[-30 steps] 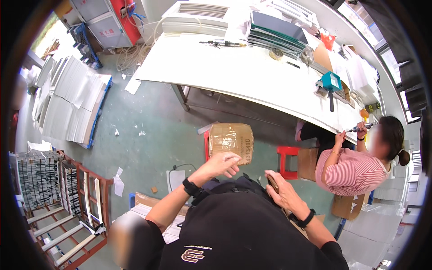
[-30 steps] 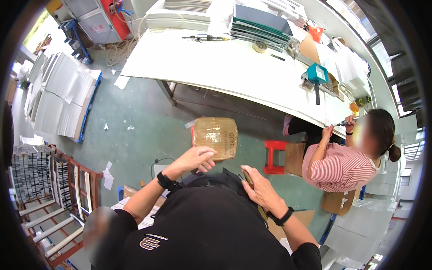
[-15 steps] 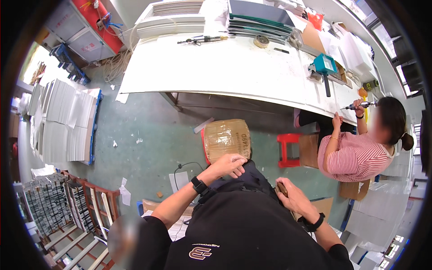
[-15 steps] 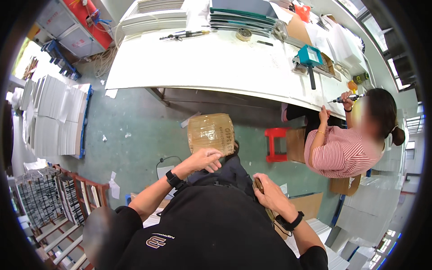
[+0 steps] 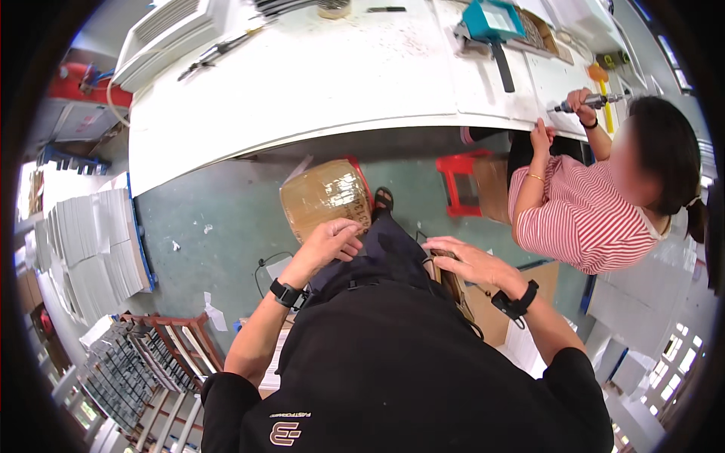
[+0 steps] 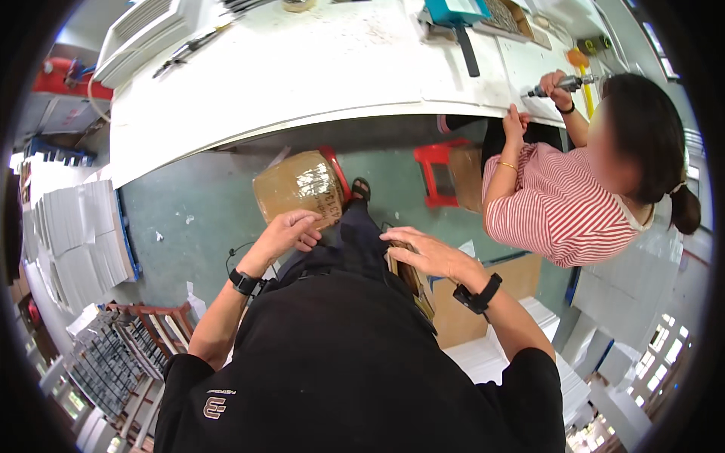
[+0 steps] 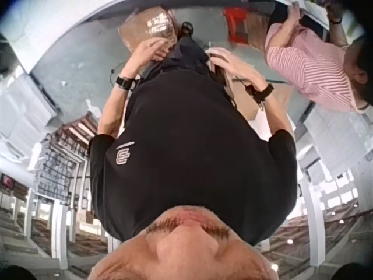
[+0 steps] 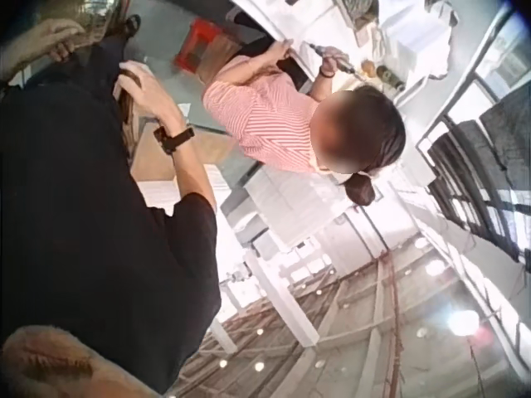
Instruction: The person unpacks a cardboard box and places a white window frame on the table. They apply a white substance to the frame using a handheld applicator, then place a white panel on top. Finally, they use a pneumatic screwdriver to fasten screws into the panel.
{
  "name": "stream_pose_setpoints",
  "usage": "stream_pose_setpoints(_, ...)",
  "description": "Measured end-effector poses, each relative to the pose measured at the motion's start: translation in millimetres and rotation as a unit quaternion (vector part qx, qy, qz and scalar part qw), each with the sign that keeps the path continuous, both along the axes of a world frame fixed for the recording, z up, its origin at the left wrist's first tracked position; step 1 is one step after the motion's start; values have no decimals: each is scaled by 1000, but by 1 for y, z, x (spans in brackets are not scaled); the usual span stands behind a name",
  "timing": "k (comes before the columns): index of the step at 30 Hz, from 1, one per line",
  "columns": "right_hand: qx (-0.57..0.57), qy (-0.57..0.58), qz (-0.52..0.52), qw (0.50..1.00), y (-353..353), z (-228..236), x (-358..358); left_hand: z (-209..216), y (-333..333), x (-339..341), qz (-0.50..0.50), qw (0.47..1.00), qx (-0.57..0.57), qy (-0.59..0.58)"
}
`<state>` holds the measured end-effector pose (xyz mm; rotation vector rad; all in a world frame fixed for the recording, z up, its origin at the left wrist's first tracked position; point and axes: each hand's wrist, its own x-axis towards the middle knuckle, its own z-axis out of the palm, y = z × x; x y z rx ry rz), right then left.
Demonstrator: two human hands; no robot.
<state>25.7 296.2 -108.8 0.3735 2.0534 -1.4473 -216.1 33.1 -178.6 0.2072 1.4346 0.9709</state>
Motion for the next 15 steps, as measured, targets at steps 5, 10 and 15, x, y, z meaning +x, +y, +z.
stream_pose_setpoints(5,-86,-16,-28,996,36,-34,19,3,69,3,-58,998,-14,14)
stream_pose_setpoints(10,-132,-12,-48,990,55,-36,21,21,142,9,-127,991,25,43)
stream_pose_setpoints(15,-227,-39,-170,958,53,-78,21,35,195,9,-200,974,57,83)
